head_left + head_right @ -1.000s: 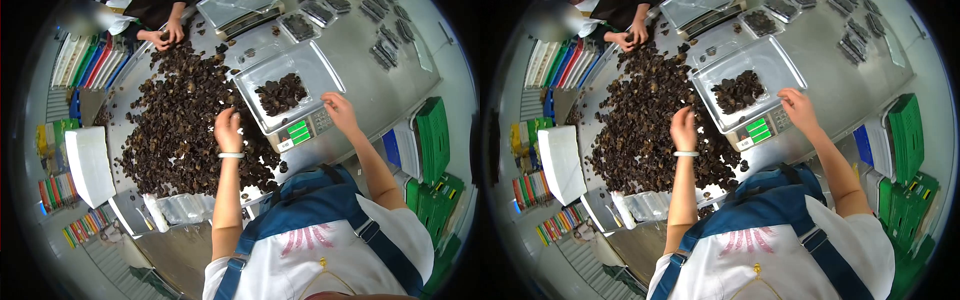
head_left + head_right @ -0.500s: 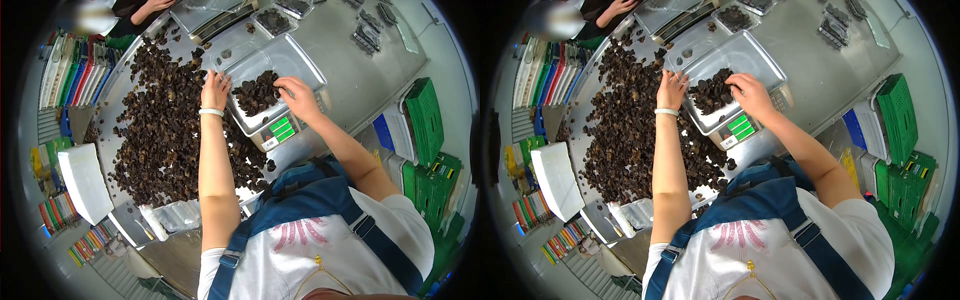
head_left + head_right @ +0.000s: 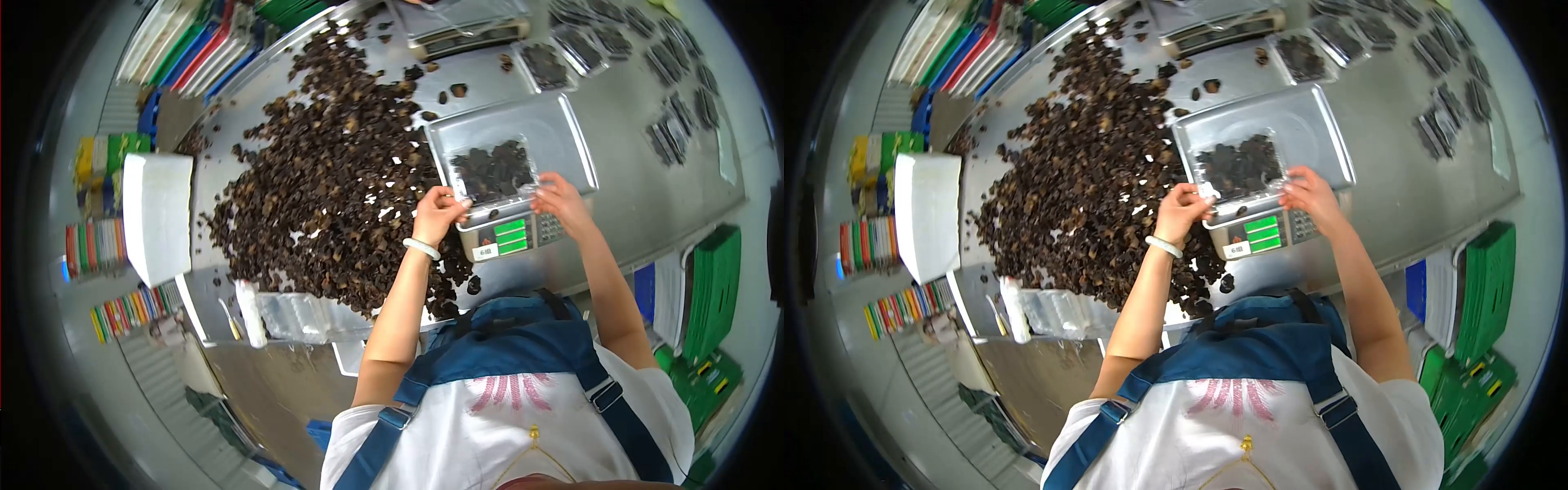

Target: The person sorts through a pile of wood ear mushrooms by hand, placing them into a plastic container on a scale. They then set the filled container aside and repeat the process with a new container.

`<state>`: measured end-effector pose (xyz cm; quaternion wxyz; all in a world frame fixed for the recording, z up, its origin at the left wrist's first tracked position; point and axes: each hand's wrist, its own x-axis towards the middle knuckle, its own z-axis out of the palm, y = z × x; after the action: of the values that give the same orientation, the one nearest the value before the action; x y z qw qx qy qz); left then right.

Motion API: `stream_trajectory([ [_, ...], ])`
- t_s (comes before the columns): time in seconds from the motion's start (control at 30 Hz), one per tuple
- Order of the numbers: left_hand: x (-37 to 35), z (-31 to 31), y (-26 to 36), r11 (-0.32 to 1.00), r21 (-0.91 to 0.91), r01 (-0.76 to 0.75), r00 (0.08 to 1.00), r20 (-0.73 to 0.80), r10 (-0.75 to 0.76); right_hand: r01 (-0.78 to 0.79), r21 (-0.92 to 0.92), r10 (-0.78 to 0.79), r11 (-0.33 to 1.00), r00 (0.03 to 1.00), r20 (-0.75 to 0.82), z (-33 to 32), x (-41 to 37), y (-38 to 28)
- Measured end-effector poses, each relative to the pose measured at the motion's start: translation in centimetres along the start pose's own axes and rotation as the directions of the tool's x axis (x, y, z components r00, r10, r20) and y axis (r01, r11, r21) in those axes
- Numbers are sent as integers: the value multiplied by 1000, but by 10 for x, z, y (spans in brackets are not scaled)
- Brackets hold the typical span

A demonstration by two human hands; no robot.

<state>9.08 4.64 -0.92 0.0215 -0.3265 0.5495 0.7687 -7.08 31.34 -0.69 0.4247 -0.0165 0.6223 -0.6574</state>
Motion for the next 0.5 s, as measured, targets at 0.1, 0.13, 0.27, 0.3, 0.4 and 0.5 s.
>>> stream_trajectory([
  [0.1, -2, -9, -13, 993, -113, -43, 997, 64, 50, -32, -42, 34, 999, 998, 50, 0, 1, 1],
  [0.13, -4, -9, -16, 996, -81, -34, 998, 43, 38, -48, -72, 53, 996, 996, 68, -1, 1, 1],
  [0.27, -6, -4, -31, 986, -22, -168, 984, -68, 166, 0, -49, 5, 999, 995, 100, 3, -4, 9],
  [0.3, -8, -7, -38, 973, -25, -231, 971, -77, 228, 6, -14, -4, 1000, 994, 106, 10, -14, 2],
  [0.4, -71, -41, -4, 866, 384, -321, 851, -283, 442, 117, 56, -117, 992, 993, -4, -32, -26, 5],
  [0.5, -129, -147, -27, 651, 740, -167, 505, -503, 701, 341, 117, -316, 933, 929, -190, -136, -18, 9],
])
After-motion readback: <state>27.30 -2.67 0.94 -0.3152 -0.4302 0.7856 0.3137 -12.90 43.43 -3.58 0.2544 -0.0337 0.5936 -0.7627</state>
